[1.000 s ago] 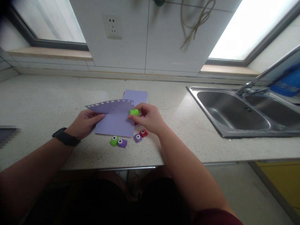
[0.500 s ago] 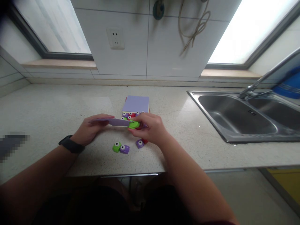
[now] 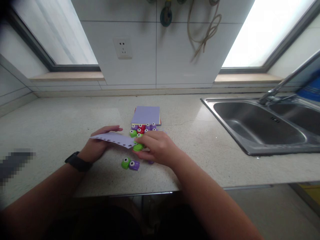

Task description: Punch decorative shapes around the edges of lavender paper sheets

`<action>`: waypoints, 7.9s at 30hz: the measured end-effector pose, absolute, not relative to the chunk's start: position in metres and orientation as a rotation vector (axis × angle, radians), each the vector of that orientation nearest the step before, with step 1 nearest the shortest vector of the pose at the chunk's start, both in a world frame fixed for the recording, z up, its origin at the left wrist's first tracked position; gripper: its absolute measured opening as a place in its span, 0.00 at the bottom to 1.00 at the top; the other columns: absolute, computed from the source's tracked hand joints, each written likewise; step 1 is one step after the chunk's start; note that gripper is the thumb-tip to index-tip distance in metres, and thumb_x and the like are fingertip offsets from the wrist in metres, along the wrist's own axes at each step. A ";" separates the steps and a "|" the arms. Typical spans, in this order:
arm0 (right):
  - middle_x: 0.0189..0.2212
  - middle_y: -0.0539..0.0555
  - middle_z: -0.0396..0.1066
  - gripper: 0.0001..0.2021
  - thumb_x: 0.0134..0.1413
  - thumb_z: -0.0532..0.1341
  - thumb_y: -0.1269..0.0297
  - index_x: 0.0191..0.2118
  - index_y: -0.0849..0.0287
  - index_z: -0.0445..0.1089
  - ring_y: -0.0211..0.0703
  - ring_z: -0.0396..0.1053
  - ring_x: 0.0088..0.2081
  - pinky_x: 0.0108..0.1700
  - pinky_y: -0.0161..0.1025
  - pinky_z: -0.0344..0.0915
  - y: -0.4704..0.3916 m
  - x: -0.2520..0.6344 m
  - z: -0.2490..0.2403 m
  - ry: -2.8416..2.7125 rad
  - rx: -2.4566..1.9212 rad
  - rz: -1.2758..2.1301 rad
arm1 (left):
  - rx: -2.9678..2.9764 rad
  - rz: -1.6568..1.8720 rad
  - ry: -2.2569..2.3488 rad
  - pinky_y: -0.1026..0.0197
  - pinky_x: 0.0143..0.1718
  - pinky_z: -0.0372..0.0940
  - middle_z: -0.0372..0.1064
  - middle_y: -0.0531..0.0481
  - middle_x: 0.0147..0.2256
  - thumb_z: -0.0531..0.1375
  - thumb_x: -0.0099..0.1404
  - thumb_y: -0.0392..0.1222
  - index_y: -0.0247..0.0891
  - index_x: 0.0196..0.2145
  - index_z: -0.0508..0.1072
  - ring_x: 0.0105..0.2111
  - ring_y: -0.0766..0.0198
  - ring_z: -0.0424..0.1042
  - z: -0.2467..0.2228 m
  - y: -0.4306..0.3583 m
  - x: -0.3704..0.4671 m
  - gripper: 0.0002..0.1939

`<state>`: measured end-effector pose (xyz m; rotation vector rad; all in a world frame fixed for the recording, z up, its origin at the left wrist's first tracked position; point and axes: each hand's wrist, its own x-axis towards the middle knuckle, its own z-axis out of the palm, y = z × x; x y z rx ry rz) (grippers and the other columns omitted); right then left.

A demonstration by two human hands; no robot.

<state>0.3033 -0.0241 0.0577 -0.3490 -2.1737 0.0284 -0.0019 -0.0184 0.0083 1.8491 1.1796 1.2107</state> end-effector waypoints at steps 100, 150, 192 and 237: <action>0.32 0.56 0.80 0.17 0.65 0.60 0.51 0.43 0.58 0.80 0.48 0.76 0.33 0.36 0.46 0.69 0.015 0.324 0.046 -1.741 -1.281 0.615 | 1.282 1.380 1.247 0.49 0.48 0.73 0.82 0.44 0.45 0.71 0.61 0.56 0.37 0.52 0.79 0.43 0.52 0.79 0.006 -0.012 0.008 0.27; 0.33 0.57 0.80 0.17 0.63 0.63 0.45 0.40 0.54 0.80 0.49 0.73 0.32 0.33 0.44 0.62 0.014 0.337 0.050 -2.209 -1.723 0.644 | 1.144 1.484 1.169 0.48 0.54 0.70 0.82 0.46 0.46 0.72 0.60 0.49 0.39 0.50 0.82 0.44 0.54 0.79 -0.001 -0.007 0.005 0.21; 0.29 0.52 0.75 0.16 0.58 0.70 0.47 0.32 0.56 0.75 0.44 0.70 0.35 0.41 0.41 0.61 -0.024 0.295 0.060 -2.500 -0.782 0.486 | 1.184 1.454 1.205 0.47 0.52 0.71 0.82 0.44 0.46 0.71 0.61 0.52 0.39 0.51 0.80 0.43 0.52 0.79 0.002 -0.009 0.007 0.24; 0.35 0.51 0.76 0.09 0.59 0.68 0.63 0.44 0.56 0.72 0.41 0.74 0.36 0.40 0.39 0.70 -0.021 0.309 0.061 -2.251 -0.747 1.030 | 1.170 1.458 1.220 0.49 0.50 0.71 0.82 0.45 0.45 0.72 0.60 0.52 0.39 0.50 0.81 0.42 0.53 0.78 0.003 -0.010 0.008 0.23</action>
